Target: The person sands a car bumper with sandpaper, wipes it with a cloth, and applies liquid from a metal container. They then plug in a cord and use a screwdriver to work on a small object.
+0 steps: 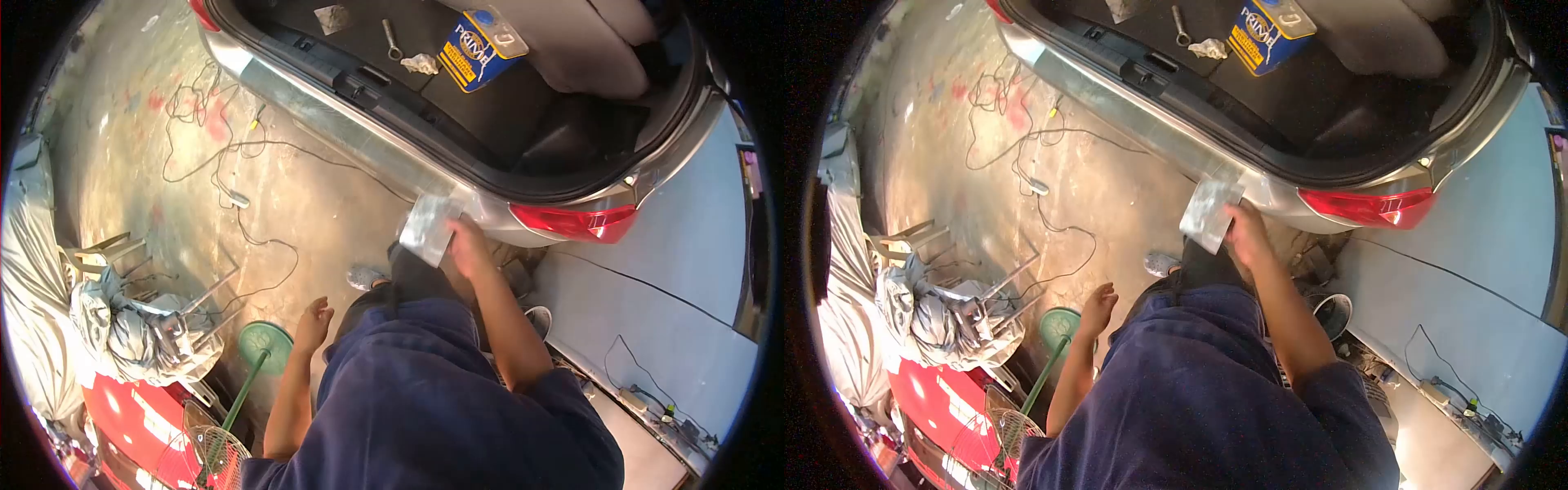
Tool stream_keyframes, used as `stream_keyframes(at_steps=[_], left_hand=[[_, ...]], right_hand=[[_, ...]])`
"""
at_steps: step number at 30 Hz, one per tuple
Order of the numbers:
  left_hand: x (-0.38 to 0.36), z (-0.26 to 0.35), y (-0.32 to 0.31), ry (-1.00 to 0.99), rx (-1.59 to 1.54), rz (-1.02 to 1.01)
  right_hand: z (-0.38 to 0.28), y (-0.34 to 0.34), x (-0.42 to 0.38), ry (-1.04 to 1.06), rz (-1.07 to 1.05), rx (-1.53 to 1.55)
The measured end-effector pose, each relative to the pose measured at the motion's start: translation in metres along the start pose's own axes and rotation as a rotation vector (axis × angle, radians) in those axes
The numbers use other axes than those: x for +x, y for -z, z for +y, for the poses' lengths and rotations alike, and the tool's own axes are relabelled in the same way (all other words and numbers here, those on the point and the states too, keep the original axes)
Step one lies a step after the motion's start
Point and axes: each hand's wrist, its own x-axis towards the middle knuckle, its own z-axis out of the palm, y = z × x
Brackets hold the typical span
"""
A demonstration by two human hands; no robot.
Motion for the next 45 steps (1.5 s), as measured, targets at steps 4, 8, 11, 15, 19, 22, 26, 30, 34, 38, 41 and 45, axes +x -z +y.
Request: stream_keyframes(at_steps=[4, 8, 11, 15, 19, 22, 26, 30, 34, 38, 41, 45], left_hand=[[-0.028, 0.188, 0.032, -0.152, -0.478, -0.111], [-0.083, 0.372, 0.075, -0.598, -0.327, -0.286], [-0.072, 0.454, 0.077, -1.152, -0.115, -0.239], [-0.043, 0.507, 0.065, -1.206, 0.083, -0.01], [-0.017, 0.544, 0.07, -1.155, 0.138, 0.124], [-0.005, 0.556, 0.077, -1.069, 0.144, 0.267], [0.01, 0.557, 0.091, -0.968, 0.162, 0.367], [0.041, 0.506, 0.085, -0.754, 0.202, 0.259], [0.073, 0.409, 0.072, -0.477, 0.062, 0.202], [0.088, 0.375, 0.079, -0.236, -0.117, 0.1], [0.111, 0.383, 0.077, -0.417, -0.269, 0.259], [0.152, 0.385, 0.067, -0.548, -0.408, 0.267]], right_hand=[[-0.056, 0.032, 0.079, 0.162, 0.09, 0.168], [-0.126, 0.079, 0.175, 0.204, 0.191, 0.328], [-0.151, 0.08, 0.22, 0.324, 0.621, -0.06], [-0.141, 0.026, 0.237, 0.415, 0.382, -0.6], [-0.15, -0.029, 0.314, 0.921, 0.146, -1.261], [-0.178, -0.076, 0.361, 0.951, 0.085, -1.491], [-0.192, -0.09, 0.407, 0.879, 0.18, -1.733], [-0.205, -0.092, 0.405, 0.942, 0.154, -1.595], [-0.241, -0.123, 0.311, 0.939, 0.114, -1.298], [-0.239, -0.146, 0.209, 0.841, -0.053, -1.037], [-0.223, -0.163, 0.151, 0.692, -0.288, -0.893], [-0.204, -0.172, 0.112, 0.356, -0.551, -0.581]])
